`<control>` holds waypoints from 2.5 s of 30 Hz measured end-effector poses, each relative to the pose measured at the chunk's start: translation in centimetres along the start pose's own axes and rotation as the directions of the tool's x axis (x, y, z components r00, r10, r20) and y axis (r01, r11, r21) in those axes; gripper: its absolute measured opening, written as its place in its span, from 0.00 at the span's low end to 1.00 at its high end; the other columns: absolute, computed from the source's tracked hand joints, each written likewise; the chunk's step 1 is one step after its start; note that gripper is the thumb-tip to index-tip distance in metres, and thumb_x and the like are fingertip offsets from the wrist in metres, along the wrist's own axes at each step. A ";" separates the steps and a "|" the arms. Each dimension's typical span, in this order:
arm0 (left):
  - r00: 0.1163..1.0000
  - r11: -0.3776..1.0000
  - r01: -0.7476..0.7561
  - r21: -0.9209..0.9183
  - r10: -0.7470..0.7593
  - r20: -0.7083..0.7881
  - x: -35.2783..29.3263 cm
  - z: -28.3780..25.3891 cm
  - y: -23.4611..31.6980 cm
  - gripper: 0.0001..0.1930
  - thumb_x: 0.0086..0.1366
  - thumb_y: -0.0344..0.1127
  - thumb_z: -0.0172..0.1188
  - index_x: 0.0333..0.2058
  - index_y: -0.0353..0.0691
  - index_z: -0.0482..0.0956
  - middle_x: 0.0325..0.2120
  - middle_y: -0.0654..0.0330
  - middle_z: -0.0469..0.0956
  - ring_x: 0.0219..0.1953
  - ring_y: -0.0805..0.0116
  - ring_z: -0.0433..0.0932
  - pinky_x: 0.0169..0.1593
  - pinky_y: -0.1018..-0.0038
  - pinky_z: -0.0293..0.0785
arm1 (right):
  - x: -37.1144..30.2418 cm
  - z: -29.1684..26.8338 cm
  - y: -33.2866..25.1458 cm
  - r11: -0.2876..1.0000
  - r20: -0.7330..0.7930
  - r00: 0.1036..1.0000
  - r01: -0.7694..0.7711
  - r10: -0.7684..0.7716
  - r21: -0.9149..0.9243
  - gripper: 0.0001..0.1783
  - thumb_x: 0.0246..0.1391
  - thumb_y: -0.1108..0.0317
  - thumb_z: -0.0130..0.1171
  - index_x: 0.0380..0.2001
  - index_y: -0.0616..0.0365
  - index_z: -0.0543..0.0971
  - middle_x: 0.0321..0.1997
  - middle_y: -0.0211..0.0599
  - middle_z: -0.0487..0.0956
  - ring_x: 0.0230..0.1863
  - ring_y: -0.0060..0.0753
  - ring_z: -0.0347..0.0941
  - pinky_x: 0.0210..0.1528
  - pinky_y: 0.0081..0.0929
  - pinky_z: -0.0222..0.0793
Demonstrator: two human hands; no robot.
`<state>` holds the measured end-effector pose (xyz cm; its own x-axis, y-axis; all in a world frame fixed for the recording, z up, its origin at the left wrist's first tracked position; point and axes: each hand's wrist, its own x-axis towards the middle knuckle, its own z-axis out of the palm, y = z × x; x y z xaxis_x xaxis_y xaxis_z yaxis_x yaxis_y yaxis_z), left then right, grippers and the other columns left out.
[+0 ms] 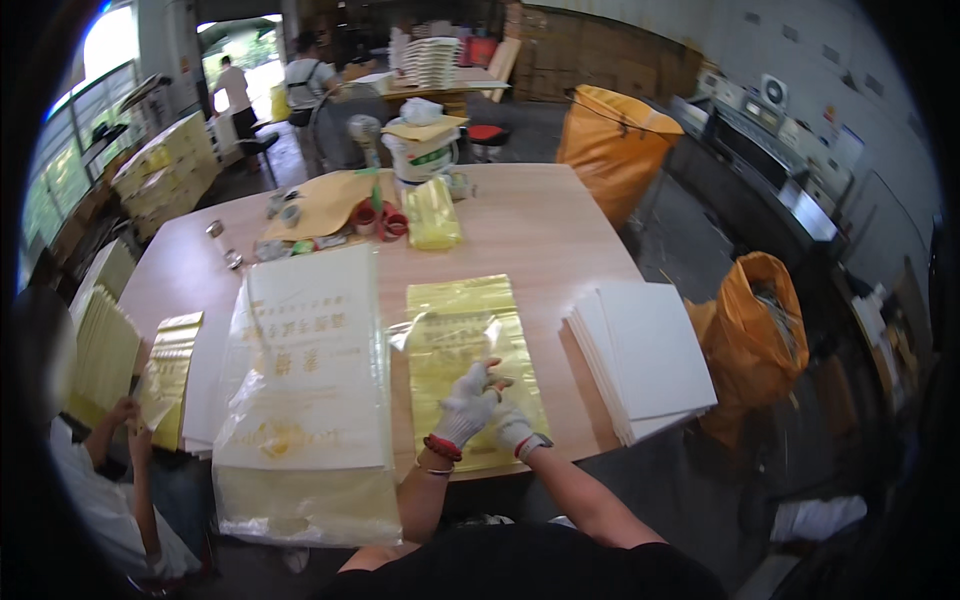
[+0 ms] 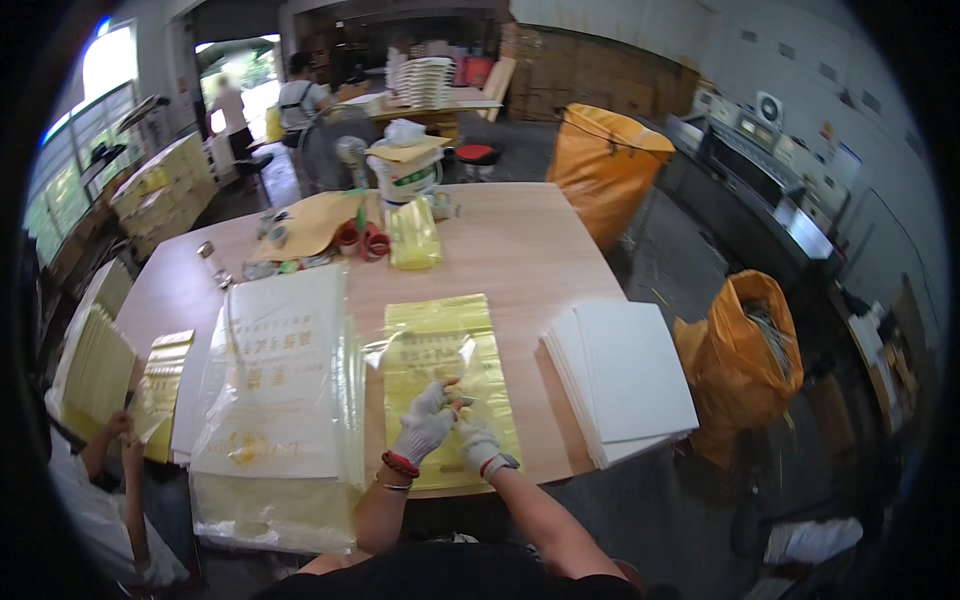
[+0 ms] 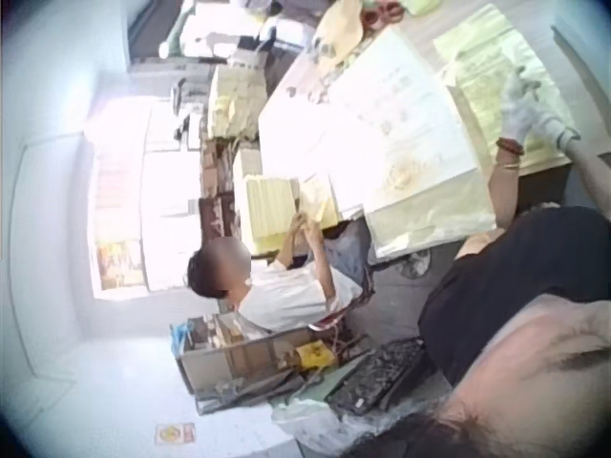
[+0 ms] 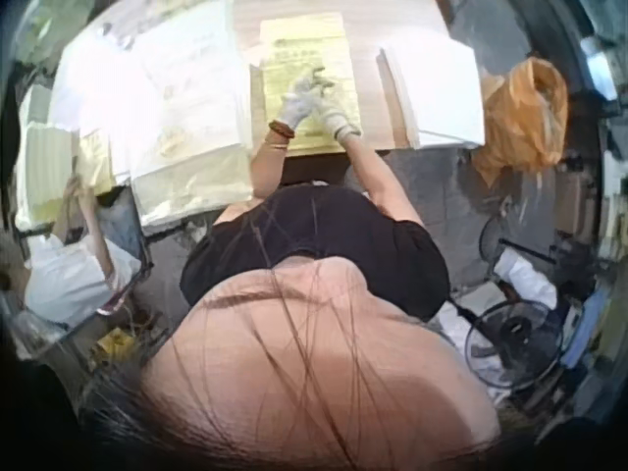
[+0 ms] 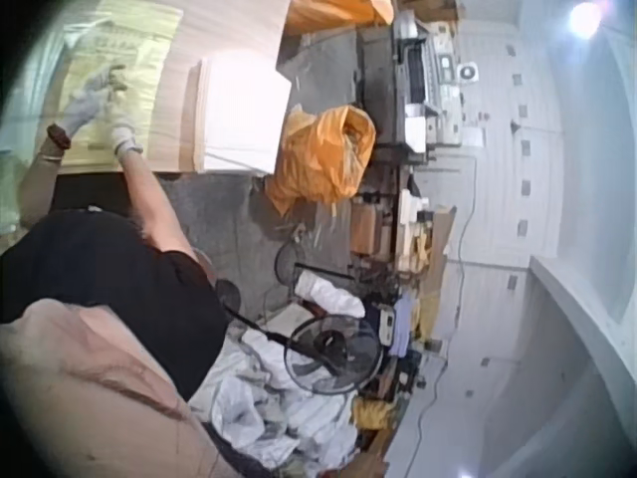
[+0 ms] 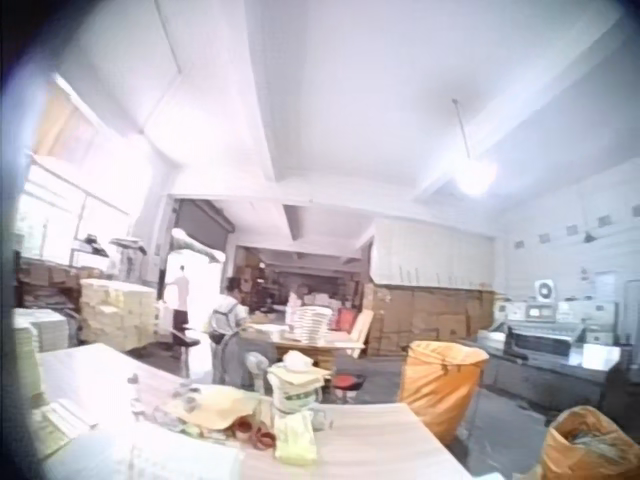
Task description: The person inserts white rectangular sheets into yellow plastic bags at a table. The person repeatedly picks up a sheet, slides it into a bag, and places the filled bag on a growing stack. Another person works nearby on similar packaging.
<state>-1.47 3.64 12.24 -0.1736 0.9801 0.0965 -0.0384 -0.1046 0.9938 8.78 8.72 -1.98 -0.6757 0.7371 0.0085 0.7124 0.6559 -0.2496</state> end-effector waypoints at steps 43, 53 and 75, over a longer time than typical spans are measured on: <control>0.818 0.417 0.001 0.909 0.522 -0.241 -5.4 1.0 0.3 0.21 0.48 0.35 0.56 0.42 0.34 0.68 0.40 0.43 0.66 0.46 0.46 0.65 0.51 0.59 0.61 | -22.7 -13.2 3.5 0.897 -0.405 0.909 0.099 0.094 0.431 0.17 0.37 0.70 0.58 0.37 0.55 0.75 0.32 0.40 0.77 0.31 0.39 0.75 0.33 0.31 0.71; 0.905 0.539 -0.419 0.731 0.315 0.286 -5.6 6.1 -2.5 0.11 0.45 0.37 0.55 0.29 0.40 0.72 0.28 0.53 0.73 0.36 0.54 0.72 0.45 0.63 0.66 | -10.8 -7.8 6.2 0.977 -0.088 0.979 -0.174 0.186 0.127 0.21 0.50 0.57 0.53 0.43 0.58 0.68 0.41 0.42 0.72 0.39 0.39 0.71 0.41 0.32 0.67; 0.919 0.488 0.254 0.835 0.148 -0.366 -10.6 -6.5 -16.1 0.15 0.55 0.31 0.52 0.42 0.38 0.63 0.27 0.47 0.70 0.26 0.52 0.72 0.27 0.61 0.68 | -10.0 -4.4 6.1 0.973 0.222 0.952 -0.226 0.210 0.051 0.40 0.54 0.50 0.42 0.62 0.51 0.36 0.34 0.53 0.76 0.31 0.53 0.74 0.31 0.54 0.66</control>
<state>-5.40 -6.15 -5.11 -0.5252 0.8233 0.2155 0.7588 0.3385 0.5564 20.70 6.10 0.67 -0.5362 0.8033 -0.2591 0.8361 0.4633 -0.2938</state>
